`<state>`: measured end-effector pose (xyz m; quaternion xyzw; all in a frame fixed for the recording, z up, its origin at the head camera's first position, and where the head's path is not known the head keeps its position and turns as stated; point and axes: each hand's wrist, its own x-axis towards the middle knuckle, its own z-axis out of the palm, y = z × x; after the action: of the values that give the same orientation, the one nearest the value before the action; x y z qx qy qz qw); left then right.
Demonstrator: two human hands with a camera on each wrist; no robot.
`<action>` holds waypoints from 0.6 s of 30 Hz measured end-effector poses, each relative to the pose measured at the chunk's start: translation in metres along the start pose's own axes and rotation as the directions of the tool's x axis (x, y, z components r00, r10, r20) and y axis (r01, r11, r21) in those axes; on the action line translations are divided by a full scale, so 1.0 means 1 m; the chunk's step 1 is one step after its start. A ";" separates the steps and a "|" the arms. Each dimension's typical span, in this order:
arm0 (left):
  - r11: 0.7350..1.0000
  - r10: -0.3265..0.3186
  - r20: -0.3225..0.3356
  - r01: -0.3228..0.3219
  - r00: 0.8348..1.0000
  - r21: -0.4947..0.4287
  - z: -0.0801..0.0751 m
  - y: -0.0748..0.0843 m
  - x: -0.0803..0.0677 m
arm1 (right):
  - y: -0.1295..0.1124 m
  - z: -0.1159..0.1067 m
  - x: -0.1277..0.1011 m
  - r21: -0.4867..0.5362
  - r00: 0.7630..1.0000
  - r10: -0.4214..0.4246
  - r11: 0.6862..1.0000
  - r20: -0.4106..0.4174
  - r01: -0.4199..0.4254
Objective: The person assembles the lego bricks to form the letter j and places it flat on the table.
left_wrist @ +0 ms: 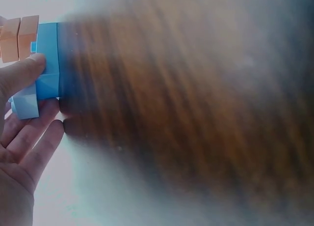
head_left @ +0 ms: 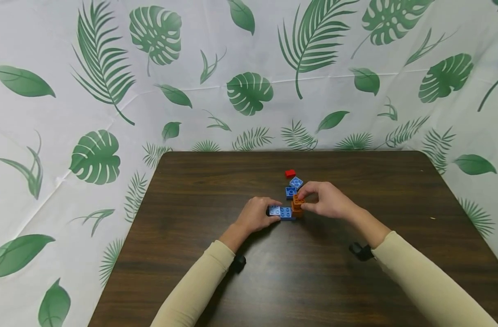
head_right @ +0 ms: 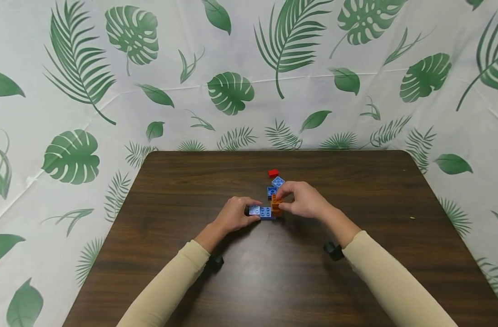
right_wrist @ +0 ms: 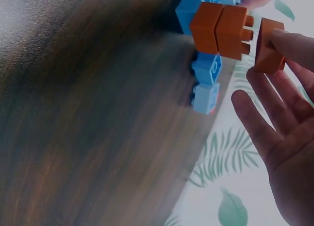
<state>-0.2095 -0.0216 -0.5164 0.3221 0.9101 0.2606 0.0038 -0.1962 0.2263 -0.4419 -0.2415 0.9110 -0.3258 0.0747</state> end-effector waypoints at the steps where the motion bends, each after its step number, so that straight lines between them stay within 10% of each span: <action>1: 1.000 -0.001 0.001 0.001 1.000 0.000 0.000 0.000 0.000 | 0.000 0.001 -0.001 0.003 1.000 0.001 1.000 0.003 -0.001; 18: 1.000 0.001 -0.005 -0.001 1.000 -0.002 0.001 0.000 0.000 | -0.001 0.006 -0.002 -0.101 0.999 -0.044 0.994 0.025 0.047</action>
<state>-0.2095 -0.0210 -0.5170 0.3219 0.9096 0.2625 0.0019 -0.1927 0.2231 -0.4464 -0.2693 0.9197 -0.2780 0.0652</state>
